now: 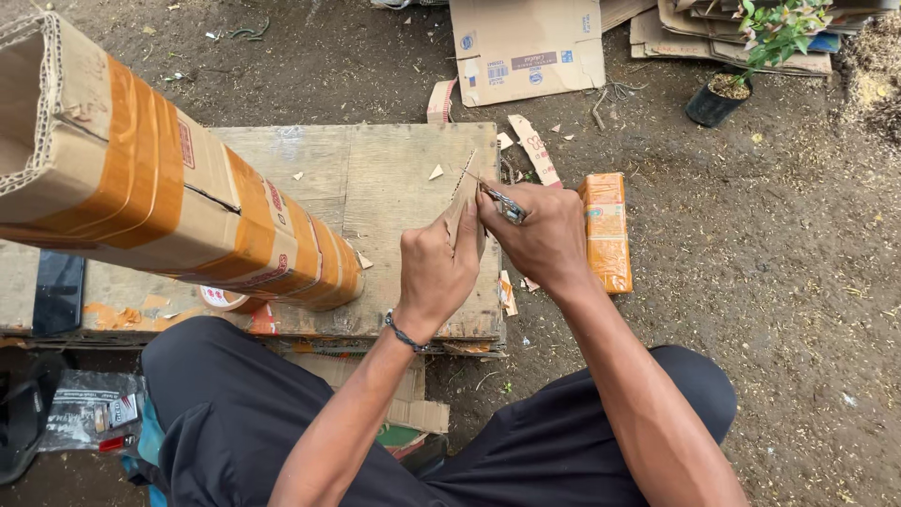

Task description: The person assembles a hexagonal cardboard container by taping a cardboard tube and cutting a hexagonal lid from a flat piece of cardboard. They use a utility knife to trim the lid to fit the container and place it on top.

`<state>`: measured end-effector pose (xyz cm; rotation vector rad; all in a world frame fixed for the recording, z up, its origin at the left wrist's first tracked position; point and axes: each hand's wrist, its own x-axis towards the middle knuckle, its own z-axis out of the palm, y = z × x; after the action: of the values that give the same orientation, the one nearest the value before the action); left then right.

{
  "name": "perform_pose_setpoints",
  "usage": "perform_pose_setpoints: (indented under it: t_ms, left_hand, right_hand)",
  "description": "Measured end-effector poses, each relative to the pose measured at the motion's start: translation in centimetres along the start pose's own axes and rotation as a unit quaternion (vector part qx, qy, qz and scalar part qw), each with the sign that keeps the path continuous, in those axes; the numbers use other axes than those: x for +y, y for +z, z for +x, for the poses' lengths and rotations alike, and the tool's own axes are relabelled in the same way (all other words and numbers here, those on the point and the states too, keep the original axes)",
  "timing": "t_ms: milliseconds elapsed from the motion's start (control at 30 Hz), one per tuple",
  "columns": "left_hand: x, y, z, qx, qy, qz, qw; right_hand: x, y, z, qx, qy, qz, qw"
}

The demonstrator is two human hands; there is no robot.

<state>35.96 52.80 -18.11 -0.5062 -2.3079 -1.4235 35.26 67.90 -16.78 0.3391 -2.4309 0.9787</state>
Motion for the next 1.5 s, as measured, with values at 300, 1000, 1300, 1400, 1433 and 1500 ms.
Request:
perform_pose_setpoints:
  t_ms: [300,1000,1300,1400,1433,1500]
  left_hand:
    - [-1.2,4.5,-0.2,0.082,-0.019,0.001,0.996]
    - [-0.6,-3.0,3.6,0.067,-0.200,-0.431,0.877]
    - [0.9,0.6,2.2,0.052,-0.235,-0.445,0.862]
    - [0.7,-0.4,2.5,0.007,-0.236,-0.456,0.858]
    - [0.6,-0.7,2.5,0.000,-0.244,-0.457,0.855]
    - [0.5,-1.1,2.7,-0.012,-0.257,-0.461,0.849]
  right_hand:
    - [3.0,2.1,0.3,0.135,0.191,0.077,0.969]
    - [-0.7,-3.0,1.7,-0.026,0.099,0.162,0.981]
    - [0.3,-0.8,1.0,0.051,-0.094,-0.103,0.989]
    - [0.7,-0.3,0.8,0.035,-0.105,-0.111,0.988]
    - [0.9,-0.1,0.7,0.026,-0.107,-0.098,0.989]
    - [1.3,0.5,0.6,0.033,-0.095,-0.090,0.991]
